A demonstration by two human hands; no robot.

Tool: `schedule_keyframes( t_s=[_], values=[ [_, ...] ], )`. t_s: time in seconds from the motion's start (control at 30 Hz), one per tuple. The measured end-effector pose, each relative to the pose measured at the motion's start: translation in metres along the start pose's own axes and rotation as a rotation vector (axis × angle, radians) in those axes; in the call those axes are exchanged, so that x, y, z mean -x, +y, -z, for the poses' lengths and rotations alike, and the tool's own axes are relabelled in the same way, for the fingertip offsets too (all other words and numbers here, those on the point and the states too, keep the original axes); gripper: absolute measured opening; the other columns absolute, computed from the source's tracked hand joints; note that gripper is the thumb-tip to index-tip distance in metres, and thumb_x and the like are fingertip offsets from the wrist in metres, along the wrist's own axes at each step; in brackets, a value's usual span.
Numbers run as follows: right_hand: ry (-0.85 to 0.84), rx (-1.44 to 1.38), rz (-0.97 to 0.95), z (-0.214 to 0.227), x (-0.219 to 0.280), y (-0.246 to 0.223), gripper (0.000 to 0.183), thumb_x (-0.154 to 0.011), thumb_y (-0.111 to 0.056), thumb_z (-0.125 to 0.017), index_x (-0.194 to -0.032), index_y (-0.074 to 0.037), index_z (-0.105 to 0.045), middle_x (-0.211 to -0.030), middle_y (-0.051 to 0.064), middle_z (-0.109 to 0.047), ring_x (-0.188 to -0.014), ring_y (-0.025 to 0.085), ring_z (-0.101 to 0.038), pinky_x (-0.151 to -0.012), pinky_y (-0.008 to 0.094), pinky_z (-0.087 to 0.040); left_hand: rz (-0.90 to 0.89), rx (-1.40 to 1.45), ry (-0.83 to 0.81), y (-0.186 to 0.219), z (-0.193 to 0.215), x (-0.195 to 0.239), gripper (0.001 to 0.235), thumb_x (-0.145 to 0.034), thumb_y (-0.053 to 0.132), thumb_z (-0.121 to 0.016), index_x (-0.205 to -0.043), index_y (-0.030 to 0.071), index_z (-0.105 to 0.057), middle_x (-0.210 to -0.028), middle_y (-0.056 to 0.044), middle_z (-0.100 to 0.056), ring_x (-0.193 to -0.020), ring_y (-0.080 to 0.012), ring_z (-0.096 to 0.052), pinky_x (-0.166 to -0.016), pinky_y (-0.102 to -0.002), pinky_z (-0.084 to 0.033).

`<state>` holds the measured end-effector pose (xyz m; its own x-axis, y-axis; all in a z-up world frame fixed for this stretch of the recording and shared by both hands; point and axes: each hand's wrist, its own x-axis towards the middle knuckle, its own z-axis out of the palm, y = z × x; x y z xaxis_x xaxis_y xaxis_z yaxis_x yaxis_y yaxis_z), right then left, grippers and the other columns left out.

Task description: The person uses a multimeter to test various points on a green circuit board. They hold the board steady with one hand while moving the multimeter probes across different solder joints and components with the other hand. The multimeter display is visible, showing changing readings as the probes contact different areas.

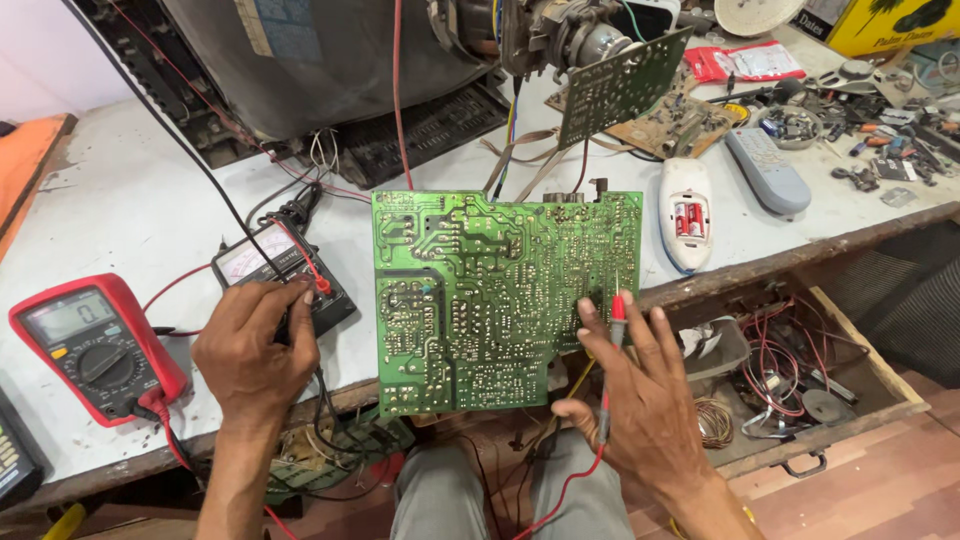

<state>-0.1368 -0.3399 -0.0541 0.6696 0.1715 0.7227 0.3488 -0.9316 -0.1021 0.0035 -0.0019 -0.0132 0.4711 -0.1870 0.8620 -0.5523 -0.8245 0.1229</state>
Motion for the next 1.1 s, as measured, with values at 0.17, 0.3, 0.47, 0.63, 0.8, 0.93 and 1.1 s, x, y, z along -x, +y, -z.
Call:
schedule_keyframes(
  t_s=[0.17,0.3,0.47,0.63,0.8,0.93,1.1],
  values=[
    [-0.013,-0.017,0.002,0.0,0.012,-0.003,0.067,-0.091,-0.055,-0.061,-0.13,-0.001,-0.052,-0.155,0.01,-0.048,-0.149,0.042,-0.035,-0.121,0.058,-0.028,0.003,0.0,0.001,0.0,0.0,0.002,0.007,-0.093,0.009,-0.081,-0.099,0.01,-0.078,-0.091,-0.003,-0.071,-0.081,-0.0198,-0.067,-0.068,-0.033,-0.052],
    [0.034,-0.031,-0.023,0.003,0.006,-0.003,0.065,-0.094,-0.052,-0.062,-0.131,0.0,-0.049,-0.158,0.011,-0.046,-0.151,0.044,-0.033,-0.123,0.059,-0.027,0.009,-0.001,-0.004,-0.001,-0.001,0.003,0.007,-0.093,0.009,-0.08,-0.099,0.01,-0.077,-0.092,-0.002,-0.071,-0.082,-0.0198,-0.067,-0.068,-0.033,-0.053],
    [0.006,0.001,-0.015,0.002,-0.011,0.001,0.069,-0.092,-0.051,-0.063,-0.133,0.001,-0.046,-0.157,0.014,-0.046,-0.148,0.046,-0.034,-0.121,0.058,-0.029,0.007,-0.015,-0.012,0.0,-0.001,0.002,0.009,-0.094,0.009,-0.08,-0.102,0.011,-0.079,-0.092,-0.003,-0.071,-0.081,-0.0194,-0.068,-0.068,-0.032,-0.052],
    [-0.029,0.002,-0.002,-0.002,0.006,-0.001,0.065,-0.092,-0.051,-0.065,-0.13,-0.001,-0.049,-0.156,0.014,-0.046,-0.147,0.043,-0.036,-0.121,0.055,-0.03,0.012,-0.008,-0.01,-0.002,-0.002,0.004,0.007,-0.095,0.01,-0.08,-0.102,0.011,-0.079,-0.09,-0.003,-0.071,-0.082,-0.0187,-0.068,-0.068,-0.032,-0.052],
    [0.016,0.013,0.046,-0.007,0.02,0.002,0.063,-0.094,-0.049,-0.065,-0.131,-0.001,-0.05,-0.157,0.015,-0.045,-0.147,0.041,-0.035,-0.121,0.055,-0.03,0.007,-0.031,-0.022,-0.007,-0.005,0.006,0.005,-0.096,0.011,-0.08,-0.101,0.012,-0.079,-0.093,-0.001,-0.073,-0.081,-0.0165,-0.068,-0.068,-0.03,-0.053],
    [0.077,0.043,-0.029,-0.008,0.005,0.012,0.067,-0.093,-0.046,-0.064,-0.137,0.003,-0.048,-0.158,0.015,-0.044,-0.15,0.043,-0.033,-0.124,0.057,-0.028,0.03,-0.042,-0.036,-0.006,-0.004,0.005,0.005,-0.094,0.012,-0.081,-0.099,0.012,-0.08,-0.09,-0.001,-0.073,-0.076,-0.0166,-0.067,-0.063,-0.031,-0.052],
    [0.03,0.044,-0.042,-0.003,-0.008,0.016,0.068,-0.092,-0.046,-0.066,-0.134,0.004,-0.048,-0.154,0.018,-0.046,-0.148,0.045,-0.034,-0.121,0.057,-0.029,0.029,-0.017,-0.002,0.002,-0.001,0.001,0.008,-0.093,0.01,-0.079,-0.1,0.012,-0.078,-0.092,-0.001,-0.071,-0.081,-0.0185,-0.068,-0.068,-0.032,-0.053]
  ],
)
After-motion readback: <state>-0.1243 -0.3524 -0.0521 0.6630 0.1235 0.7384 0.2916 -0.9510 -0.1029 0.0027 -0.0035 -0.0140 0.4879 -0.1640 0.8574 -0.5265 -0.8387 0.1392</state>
